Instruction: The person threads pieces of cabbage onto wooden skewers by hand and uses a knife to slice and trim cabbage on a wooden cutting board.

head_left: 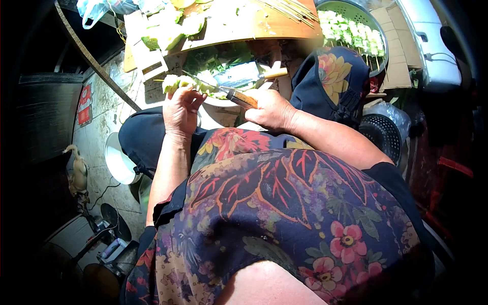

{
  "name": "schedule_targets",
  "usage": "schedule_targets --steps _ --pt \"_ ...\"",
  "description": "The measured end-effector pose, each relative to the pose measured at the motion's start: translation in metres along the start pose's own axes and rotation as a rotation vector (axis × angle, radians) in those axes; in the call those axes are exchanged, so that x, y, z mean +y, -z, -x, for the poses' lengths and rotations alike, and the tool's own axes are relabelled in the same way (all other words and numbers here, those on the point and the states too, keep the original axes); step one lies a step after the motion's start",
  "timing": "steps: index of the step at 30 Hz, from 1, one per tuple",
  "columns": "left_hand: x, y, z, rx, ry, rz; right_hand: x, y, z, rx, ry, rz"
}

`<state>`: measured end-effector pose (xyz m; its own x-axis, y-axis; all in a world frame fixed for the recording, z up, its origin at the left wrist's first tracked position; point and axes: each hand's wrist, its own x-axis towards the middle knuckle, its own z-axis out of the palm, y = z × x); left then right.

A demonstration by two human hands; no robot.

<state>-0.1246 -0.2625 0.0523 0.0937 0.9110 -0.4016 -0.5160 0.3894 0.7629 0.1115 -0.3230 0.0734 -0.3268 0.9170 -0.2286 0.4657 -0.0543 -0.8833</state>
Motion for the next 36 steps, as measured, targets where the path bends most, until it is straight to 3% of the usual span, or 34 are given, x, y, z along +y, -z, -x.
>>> schedule_targets --steps 7,9,15,22,28,36 --pt "-0.006 -0.01 0.007 -0.019 -0.044 -0.128 -0.011 0.004 0.002 -0.015 -0.024 0.065" --pt "-0.009 -0.01 0.007 -0.03 -0.043 -0.159 -0.009 -0.001 0.003 0.058 0.103 0.02" --pt "-0.016 -0.018 0.01 -0.012 -0.119 -0.258 -0.01 -0.003 0.001 0.033 0.112 0.079" --pt "-0.013 -0.014 0.009 -0.032 -0.162 -0.212 -0.012 0.0 0.0 -0.016 0.021 0.138" --pt "0.008 0.001 0.0 0.231 -0.215 -0.222 0.007 0.0 0.002 -0.019 -0.042 0.171" --pt "0.005 -0.012 0.009 0.174 -0.198 -0.269 0.002 0.002 0.004 0.06 -0.023 0.111"
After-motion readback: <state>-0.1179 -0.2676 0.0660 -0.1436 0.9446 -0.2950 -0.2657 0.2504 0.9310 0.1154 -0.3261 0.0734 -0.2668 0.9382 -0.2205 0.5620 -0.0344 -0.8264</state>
